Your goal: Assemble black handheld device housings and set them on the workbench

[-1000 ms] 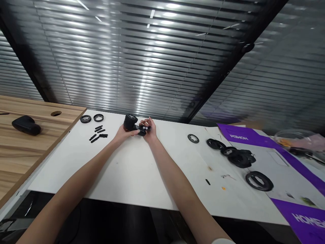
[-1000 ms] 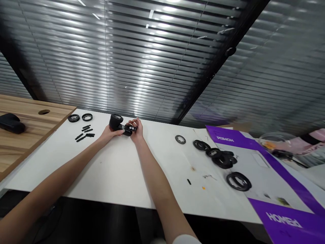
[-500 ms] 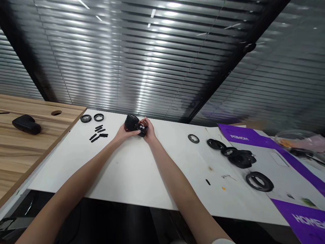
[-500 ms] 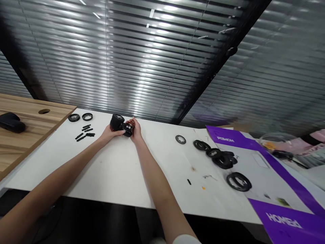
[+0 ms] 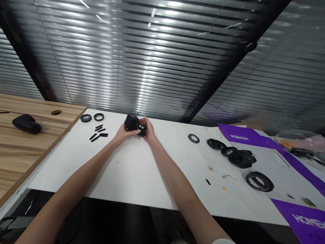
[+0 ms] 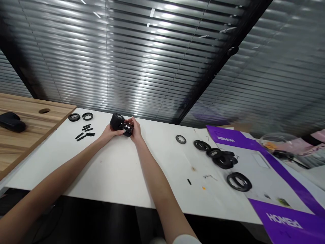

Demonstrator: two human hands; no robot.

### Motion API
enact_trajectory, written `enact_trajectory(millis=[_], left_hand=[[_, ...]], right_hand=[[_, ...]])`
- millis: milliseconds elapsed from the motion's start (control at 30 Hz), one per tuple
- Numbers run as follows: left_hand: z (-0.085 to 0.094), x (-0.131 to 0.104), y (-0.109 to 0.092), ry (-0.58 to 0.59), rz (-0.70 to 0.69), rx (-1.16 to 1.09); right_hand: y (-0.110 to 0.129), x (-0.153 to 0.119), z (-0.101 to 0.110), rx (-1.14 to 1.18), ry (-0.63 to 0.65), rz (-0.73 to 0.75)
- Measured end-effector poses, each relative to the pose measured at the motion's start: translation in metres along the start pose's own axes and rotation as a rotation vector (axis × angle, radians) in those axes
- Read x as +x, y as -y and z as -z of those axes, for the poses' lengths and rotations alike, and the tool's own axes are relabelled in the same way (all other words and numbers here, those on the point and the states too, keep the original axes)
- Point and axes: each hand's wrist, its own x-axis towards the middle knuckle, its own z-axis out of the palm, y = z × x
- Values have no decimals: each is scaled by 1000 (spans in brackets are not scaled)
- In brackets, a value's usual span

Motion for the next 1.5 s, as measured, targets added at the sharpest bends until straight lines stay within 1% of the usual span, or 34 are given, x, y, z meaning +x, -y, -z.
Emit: enact_trajectory(millis=[200,333,533,700,833,933,1133,1367,1500], left_hand=[[-1,0,-1,1,-4,-2],[1,-1,-2,1,9,6],[3,0,1,-14,8,3],[3,3,3,-10,1,-19],[4,5,5,-69,18,-89],[5,5,4,-95,26,-151],[4,3,-1,-72,30,-194],[2,3,-1,-143,45,-202],[0,3,-4,-153,50,-213]], right_hand=[[-3,3,2,-59,37,-10],[-4,4,3,-67,38,-6],[-6,5,0,-152,54,39],[-4,2,-1,-184,62,39],[-1,-2,-2,-197,75,34],[1,-2,-2,-144,46,24],[3,-1,-1,-29,-42,53],[5,2,3,7,-105,50],[2,4,4,26,-145,69]])
